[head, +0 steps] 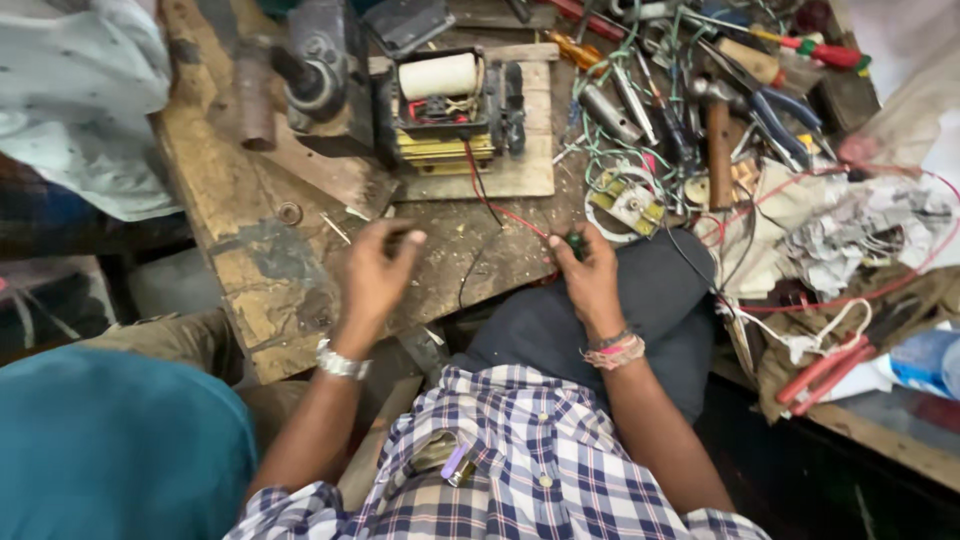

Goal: The person uses a hammer to tap a small metal component, then uses pliers to adjust wires on a disassembled motor. They also use a screwdriver to tighten a screw on a white electrical socket and connect wires to it.

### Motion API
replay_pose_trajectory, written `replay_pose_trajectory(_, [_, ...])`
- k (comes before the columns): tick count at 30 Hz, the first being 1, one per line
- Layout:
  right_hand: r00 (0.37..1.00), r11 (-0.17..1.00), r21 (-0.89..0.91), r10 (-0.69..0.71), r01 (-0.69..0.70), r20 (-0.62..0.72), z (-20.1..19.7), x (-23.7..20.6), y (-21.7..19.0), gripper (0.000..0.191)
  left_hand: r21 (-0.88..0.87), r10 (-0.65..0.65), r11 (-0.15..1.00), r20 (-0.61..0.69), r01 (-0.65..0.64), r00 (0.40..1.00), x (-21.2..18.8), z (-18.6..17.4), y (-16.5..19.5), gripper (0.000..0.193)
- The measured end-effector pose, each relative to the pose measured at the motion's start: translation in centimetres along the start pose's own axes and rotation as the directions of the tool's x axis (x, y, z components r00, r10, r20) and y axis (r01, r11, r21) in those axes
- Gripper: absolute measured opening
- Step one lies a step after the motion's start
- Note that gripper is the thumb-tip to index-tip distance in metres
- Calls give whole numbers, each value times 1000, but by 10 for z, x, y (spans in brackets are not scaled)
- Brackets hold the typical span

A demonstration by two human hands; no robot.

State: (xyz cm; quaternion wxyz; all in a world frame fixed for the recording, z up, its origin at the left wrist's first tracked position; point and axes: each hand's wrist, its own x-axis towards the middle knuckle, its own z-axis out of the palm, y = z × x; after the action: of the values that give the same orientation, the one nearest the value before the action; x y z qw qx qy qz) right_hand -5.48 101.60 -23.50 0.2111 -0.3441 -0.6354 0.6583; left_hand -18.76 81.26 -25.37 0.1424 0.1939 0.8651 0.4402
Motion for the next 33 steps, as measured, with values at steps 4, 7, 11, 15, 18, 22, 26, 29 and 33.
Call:
replay_pose_trajectory(4, [998, 992, -112, -53, 56, 32, 3, -5, -4, 14, -106, 162, 984, 166, -145, 973, 8, 44, 18, 35])
replay_pose_trajectory(7, [987, 855, -496, -154, 151, 35, 4, -9, -10, 18, -122, 97, 990, 227, -71, 969, 17, 62, 25, 32])
replay_pose_trajectory(11, [980, 904, -381, -199, 193, 24, 2, -7, -12, 38, -247, 62, 969, 266, 6, 962, 19, 75, 30, 22])
replay_pose_trajectory(15, [998, 987, -151, -59, 57, -5, 0, -3, -7, 52, -332, -66, 927, 314, 174, 947, 12, 82, 28, 20])
replay_pose_trajectory(18, [996, 976, -207, -81, 73, -32, -4, -3, -1, 57, -212, 44, 977, 210, 2, 977, 7, 83, 22, 21])
replay_pose_trajectory(22, [812, 635, -570, -575, 521, 102, -13, -8, 13, 79, -127, 33, 992, 194, -8, 980, 3, 86, 13, 23])
replay_pose_trajectory(26, [811, 525, -667, -545, 529, 213, -15, -19, 32, 69, -130, 263, 960, 121, -248, 957, -1, 94, 6, 22])
replay_pose_trajectory(29, [763, 521, -572, -541, 634, 353, -17, -28, 47, 58, -179, 121, 981, 229, -80, 966, -3, 99, 1, 22])
replay_pose_trajectory(33, [675, 407, -563, -601, 719, 428, -22, -29, 58, 43, -299, 47, 951, 394, 80, 918, -4, 91, -6, 18])
